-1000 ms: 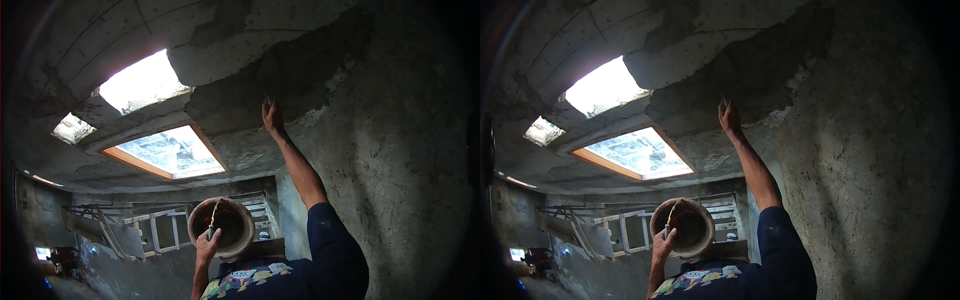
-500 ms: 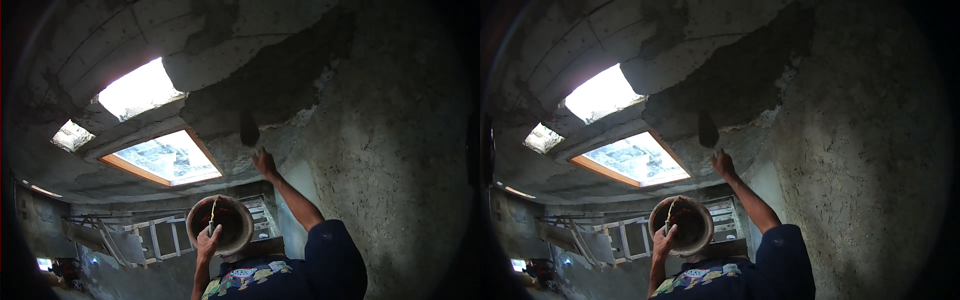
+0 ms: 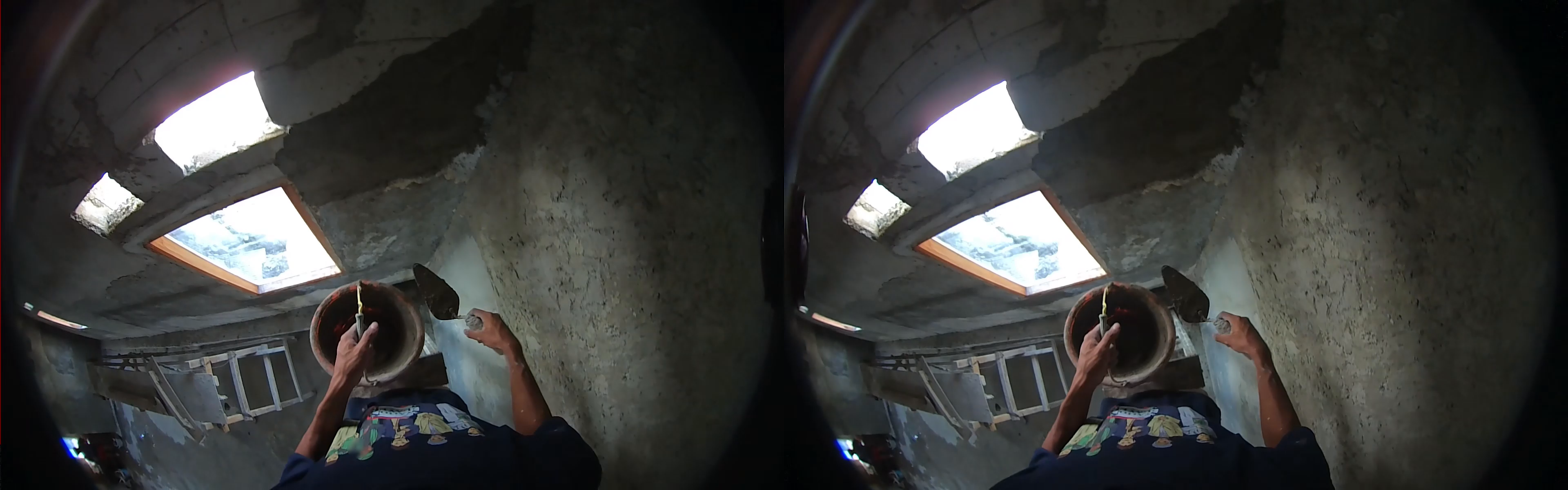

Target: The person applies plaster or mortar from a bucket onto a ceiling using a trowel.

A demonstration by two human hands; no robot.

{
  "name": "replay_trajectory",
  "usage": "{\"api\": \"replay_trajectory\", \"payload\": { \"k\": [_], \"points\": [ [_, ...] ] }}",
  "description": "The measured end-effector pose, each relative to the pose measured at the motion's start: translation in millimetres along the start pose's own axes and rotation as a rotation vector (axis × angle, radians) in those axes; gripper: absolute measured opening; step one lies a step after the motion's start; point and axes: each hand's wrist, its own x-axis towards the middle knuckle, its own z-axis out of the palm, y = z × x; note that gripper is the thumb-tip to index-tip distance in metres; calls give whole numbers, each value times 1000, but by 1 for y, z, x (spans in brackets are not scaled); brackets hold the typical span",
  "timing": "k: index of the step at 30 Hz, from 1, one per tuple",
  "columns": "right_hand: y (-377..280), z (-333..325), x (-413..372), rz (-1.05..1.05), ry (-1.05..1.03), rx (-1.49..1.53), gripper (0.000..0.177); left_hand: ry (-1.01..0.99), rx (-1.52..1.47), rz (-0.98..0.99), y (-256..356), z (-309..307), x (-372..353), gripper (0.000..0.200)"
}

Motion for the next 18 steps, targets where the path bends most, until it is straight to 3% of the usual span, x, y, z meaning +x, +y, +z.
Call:
{"api": "replay_trajectory", "payload": {
  "k": [1,2,7,9,11,13,17,18],
  "points": [
    [4,-4,-10,-2,-47,34,41,-31,-56,-10,-1,4,-3,31],
    [23,3,-12,-137,45,-72,37,-44,-91,-23,-3,6,-6,31],
    [17,19,-35,-208,16,-146,38,-65,-94,-49,-34,-8,-15,30],
    [9,31,-37,-245,4,-137,38,92,222,157,-63,-18,-6,32],
    [-6,46,-38,-186,-202,-70,36,125,365,185,-67,-22,-10,33],
    [2,75,-32,-153,-238,-12,47,257,548,272,-70,-24,-11,34],
    [22,117,-25,-123,-263,-47,60,378,696,222,-85,-48,-2,33],
    [29,127,-25,-198,-217,-94,60,380,716,179,-95,-59,4,40]
  ]
}}
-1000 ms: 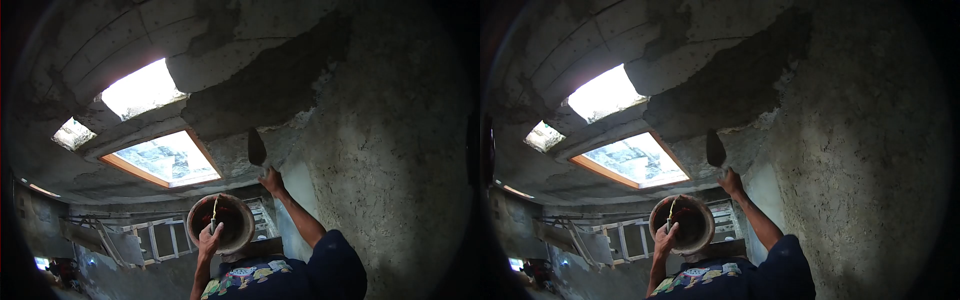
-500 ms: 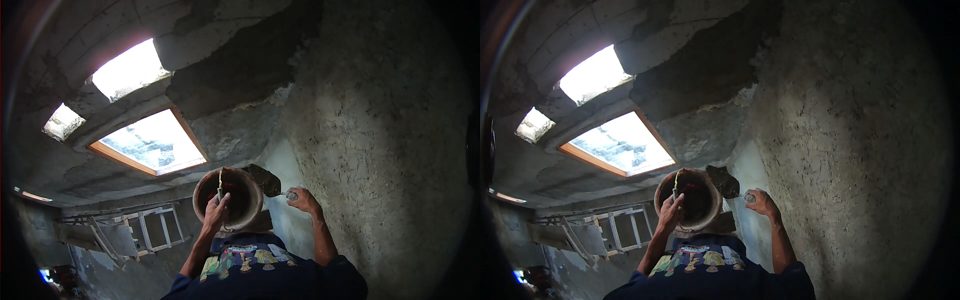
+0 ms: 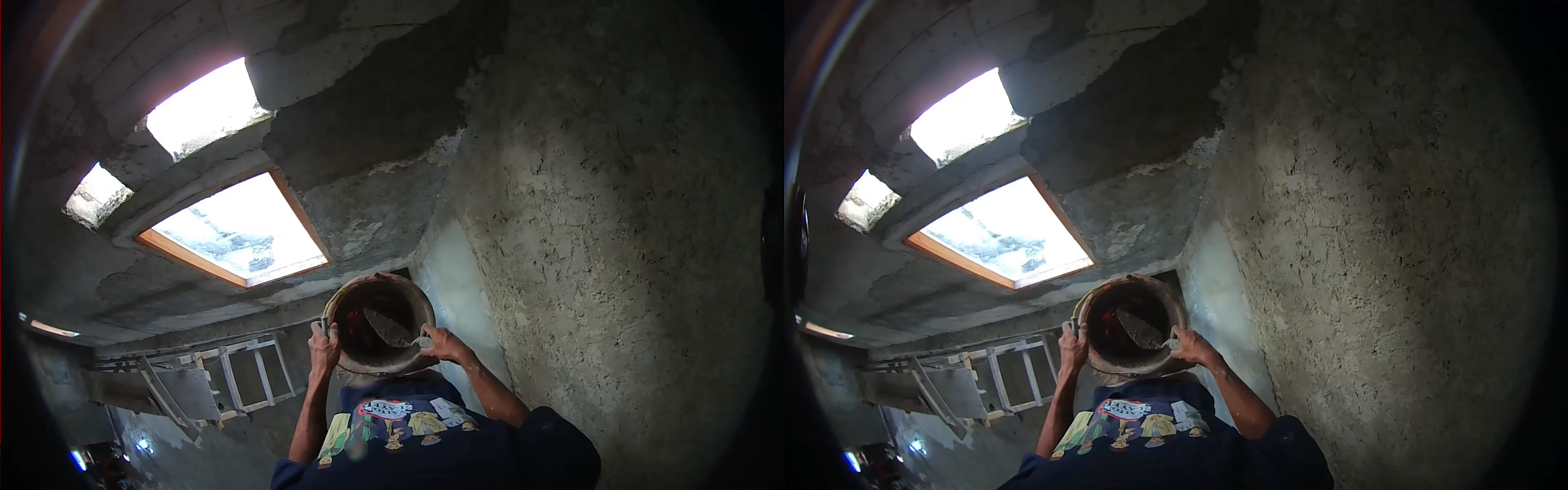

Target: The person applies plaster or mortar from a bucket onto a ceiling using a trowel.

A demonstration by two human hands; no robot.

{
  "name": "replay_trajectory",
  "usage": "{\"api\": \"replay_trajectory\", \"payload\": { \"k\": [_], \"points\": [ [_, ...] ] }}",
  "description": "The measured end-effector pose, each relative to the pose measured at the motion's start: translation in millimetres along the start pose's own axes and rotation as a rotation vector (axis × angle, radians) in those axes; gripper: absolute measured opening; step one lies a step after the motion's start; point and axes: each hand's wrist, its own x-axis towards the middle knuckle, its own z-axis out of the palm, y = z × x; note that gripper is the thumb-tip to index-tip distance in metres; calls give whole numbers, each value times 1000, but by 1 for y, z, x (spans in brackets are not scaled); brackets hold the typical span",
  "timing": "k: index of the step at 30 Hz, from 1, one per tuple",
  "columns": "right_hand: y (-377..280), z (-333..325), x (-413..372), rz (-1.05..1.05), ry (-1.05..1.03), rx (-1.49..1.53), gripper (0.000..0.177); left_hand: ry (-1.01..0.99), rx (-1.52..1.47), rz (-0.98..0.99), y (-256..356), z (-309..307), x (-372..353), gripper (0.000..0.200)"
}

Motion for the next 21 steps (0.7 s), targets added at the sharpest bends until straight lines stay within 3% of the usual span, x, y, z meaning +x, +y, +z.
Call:
{"api": "replay_trajectory", "payload": {
  "k": [3,5,6,7,11,13,14,16,19,21],
  "points": [
    [25,28,4,-85,119,-55,60,-4,60,-47,-37,8,5,45],
    [15,19,2,-32,91,-50,60,-3,65,-86,-77,23,13,46],
    [8,10,2,110,-6,76,60,-28,36,-102,-111,37,22,46],
    [2,5,2,252,-106,201,60,-54,7,-120,-113,37,24,47],
    [6,5,3,229,-50,129,63,-156,-136,-334,-70,18,18,46],
    [13,10,6,153,58,6,64,-163,-173,-255,-63,19,18,47],
    [14,6,4,255,-11,85,63,-170,-124,-244,-57,22,19,51],
    [34,12,-1,224,28,71,59,-168,-43,-79,-42,26,18,52],
    [50,5,-21,129,111,69,55,-109,60,118,-29,42,12,45],
    [81,11,-24,103,145,49,55,-150,16,129,-8,42,2,41]
  ]
}}
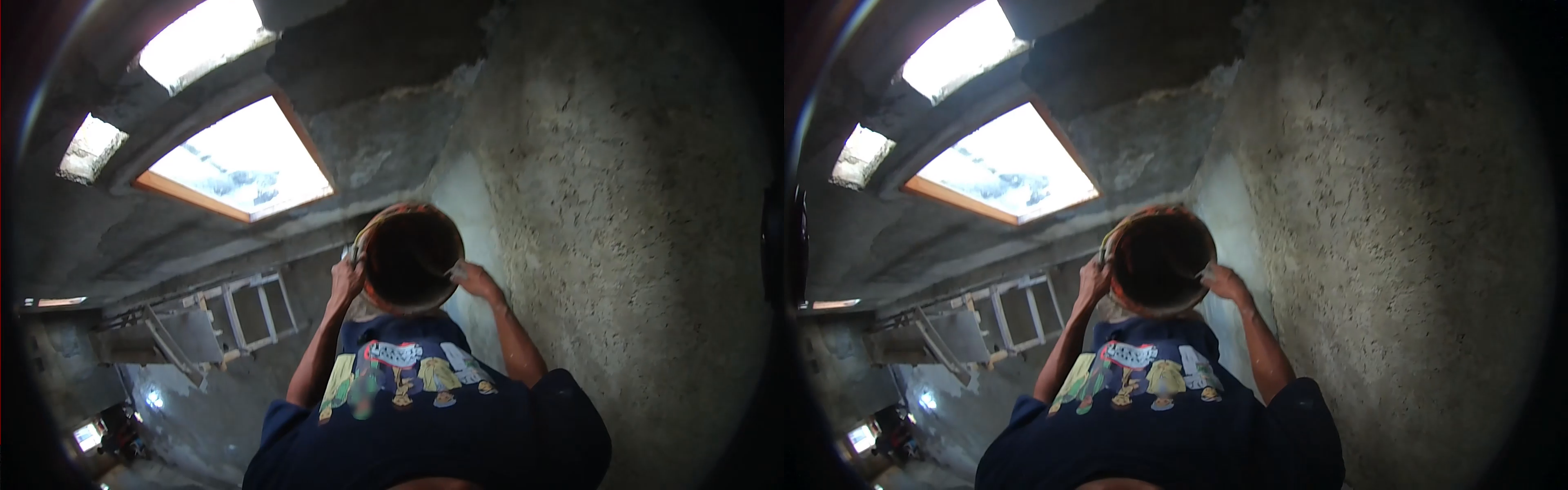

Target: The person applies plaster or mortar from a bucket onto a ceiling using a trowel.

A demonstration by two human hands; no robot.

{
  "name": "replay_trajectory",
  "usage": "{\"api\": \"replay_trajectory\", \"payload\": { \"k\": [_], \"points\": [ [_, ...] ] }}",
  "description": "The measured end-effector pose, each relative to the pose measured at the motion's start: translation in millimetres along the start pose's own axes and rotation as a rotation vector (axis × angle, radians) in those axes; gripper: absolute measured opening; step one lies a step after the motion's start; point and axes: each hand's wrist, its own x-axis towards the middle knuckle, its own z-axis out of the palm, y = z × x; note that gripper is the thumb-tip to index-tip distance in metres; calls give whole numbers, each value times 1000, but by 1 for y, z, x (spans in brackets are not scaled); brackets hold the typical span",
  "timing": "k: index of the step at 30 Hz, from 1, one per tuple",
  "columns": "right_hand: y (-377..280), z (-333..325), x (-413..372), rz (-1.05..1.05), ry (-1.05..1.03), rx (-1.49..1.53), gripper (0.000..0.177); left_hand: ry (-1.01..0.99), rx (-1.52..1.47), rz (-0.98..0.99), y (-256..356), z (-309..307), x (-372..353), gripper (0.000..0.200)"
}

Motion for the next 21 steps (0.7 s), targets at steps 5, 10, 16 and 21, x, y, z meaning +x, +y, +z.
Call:
{"api": "replay_trajectory", "payload": {
  "k": [5,10,16,21],
  "points": [
    [-36,-39,-16,192,21,-211,50,-34,12,22,36,4,-6,41],
    [-52,-48,-16,214,43,-137,47,-52,19,56,44,11,-4,41],
    [-69,-40,-9,21,-156,-294,46,-67,30,76,45,3,-5,35],
    [-56,-14,-2,-12,-206,-324,44,-68,20,99,34,0,-11,30]
  ]
}}
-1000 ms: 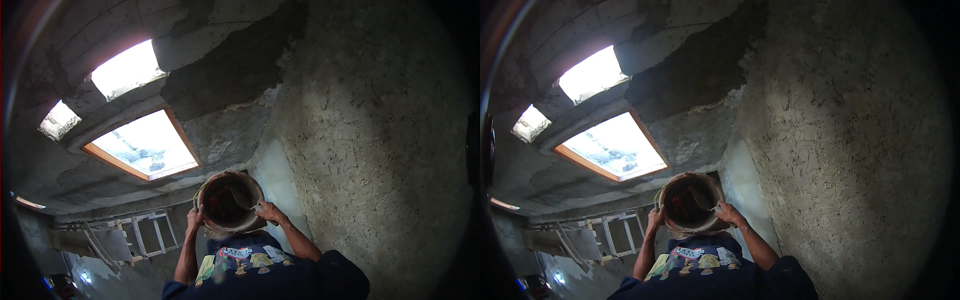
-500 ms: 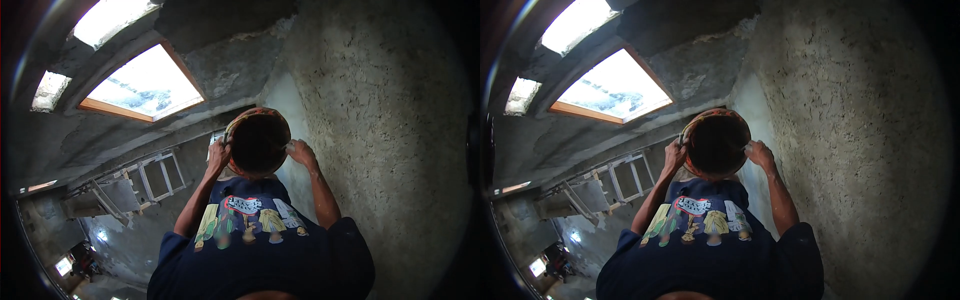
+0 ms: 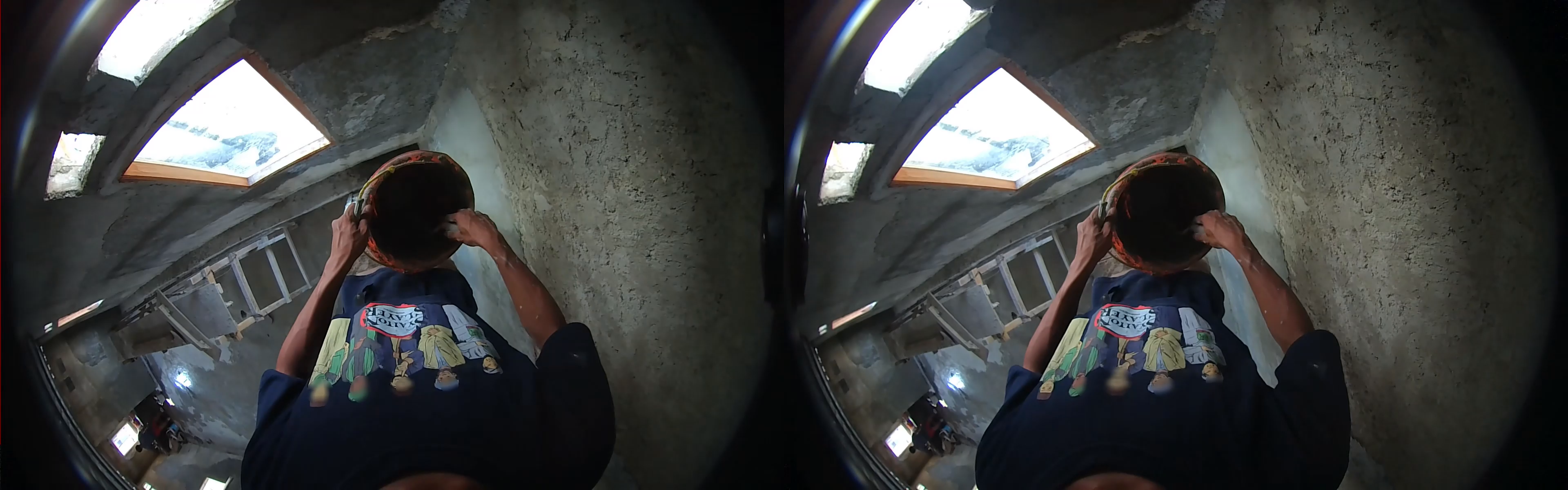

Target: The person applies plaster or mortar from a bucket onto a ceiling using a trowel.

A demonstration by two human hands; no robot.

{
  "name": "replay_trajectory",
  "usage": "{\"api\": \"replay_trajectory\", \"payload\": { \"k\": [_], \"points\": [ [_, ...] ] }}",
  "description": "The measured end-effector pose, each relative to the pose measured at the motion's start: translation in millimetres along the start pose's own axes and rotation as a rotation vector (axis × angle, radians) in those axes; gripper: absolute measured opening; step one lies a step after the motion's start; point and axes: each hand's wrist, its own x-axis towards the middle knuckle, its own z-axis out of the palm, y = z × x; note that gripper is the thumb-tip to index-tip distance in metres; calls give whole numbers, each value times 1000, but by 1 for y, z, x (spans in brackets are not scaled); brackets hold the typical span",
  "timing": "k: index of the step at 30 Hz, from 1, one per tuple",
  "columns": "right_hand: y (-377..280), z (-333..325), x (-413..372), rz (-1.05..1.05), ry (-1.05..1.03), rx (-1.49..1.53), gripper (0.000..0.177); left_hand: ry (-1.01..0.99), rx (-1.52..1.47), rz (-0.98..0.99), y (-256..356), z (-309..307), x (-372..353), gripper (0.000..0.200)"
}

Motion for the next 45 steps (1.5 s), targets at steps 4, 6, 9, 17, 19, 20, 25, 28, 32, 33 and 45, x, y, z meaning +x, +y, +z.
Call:
{"api": "replay_trajectory", "payload": {
  "k": [4,6,9,17,19,20,25,28,32,33,45],
  "points": [
    [-4,18,2,-33,96,-92,30,8,-10,21,-2,-1,-4,28],
    [1,32,4,-38,128,-172,27,9,-2,25,-4,0,-6,28],
    [13,42,8,-30,145,-163,21,8,-19,31,-4,1,-10,29],
    [58,128,38,-415,188,45,28,-14,-5,72,-4,9,-15,28],
    [53,135,38,-459,194,89,37,-17,-14,76,3,6,-17,27],
    [46,141,39,-493,251,48,38,-10,-24,76,5,4,-18,26],
    [-17,112,23,-339,145,260,34,4,-38,44,-5,6,-23,30],
    [-37,112,19,-355,422,497,30,6,-25,12,-10,11,-26,34],
    [-34,97,-1,-163,324,642,40,28,-30,-33,-4,11,-25,36],
    [-28,97,-6,-178,360,647,42,35,-35,-29,-5,10,-25,36],
    [-34,45,-29,-299,434,523,37,123,-197,-307,-74,-1,-25,47]
  ]
}}
